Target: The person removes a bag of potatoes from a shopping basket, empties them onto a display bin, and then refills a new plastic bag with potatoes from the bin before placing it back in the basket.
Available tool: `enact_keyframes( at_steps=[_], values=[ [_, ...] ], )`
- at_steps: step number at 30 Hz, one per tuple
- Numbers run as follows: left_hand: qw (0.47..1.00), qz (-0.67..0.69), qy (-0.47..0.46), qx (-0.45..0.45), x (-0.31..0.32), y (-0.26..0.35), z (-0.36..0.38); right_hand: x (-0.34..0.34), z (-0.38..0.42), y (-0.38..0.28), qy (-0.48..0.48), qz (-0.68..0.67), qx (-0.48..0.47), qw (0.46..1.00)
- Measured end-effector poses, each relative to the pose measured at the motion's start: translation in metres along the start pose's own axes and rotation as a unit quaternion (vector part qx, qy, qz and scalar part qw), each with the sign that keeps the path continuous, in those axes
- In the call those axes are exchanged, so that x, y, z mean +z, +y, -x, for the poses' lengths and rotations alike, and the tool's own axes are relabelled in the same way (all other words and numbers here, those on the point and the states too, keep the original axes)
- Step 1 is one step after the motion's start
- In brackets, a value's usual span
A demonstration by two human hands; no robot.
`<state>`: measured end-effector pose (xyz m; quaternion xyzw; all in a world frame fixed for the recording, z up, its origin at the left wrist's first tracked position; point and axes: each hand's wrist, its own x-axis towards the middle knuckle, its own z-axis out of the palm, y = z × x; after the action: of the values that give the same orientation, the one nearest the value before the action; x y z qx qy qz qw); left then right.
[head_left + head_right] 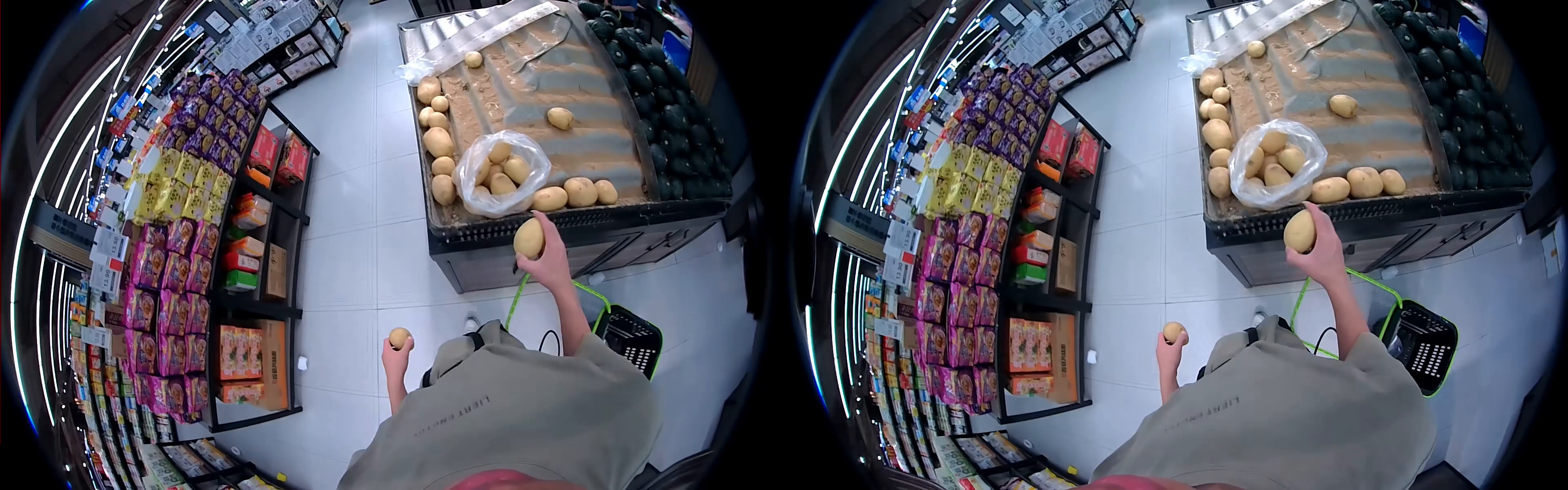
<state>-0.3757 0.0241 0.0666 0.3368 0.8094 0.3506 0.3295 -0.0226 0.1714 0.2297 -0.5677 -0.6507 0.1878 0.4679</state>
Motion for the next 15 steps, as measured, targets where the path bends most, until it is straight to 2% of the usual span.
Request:
enact_keyframes(
  at_steps=[3,7,11,15],
  values=[
    [0.998,-0.043,-0.028,0.035,-0.014,0.05,-0.042,0.017,-0.036,-0.002,0.059,-0.025,-0.003,0.998],
    [0.996,-0.04,-0.031,0.075,-0.013,0.114,-0.097,0.024,-0.055,-0.01,0.055,0.006,-0.001,0.998],
    [0.975,0.0,-0.09,0.201,0.006,0.191,-0.151,0.018,-0.042,0.011,0.074,0.05,0.042,0.995],
    [0.929,0.021,-0.172,0.326,0.06,0.285,-0.223,0.004,-0.031,0.015,0.193,0.013,0.161,0.968]
  ],
)
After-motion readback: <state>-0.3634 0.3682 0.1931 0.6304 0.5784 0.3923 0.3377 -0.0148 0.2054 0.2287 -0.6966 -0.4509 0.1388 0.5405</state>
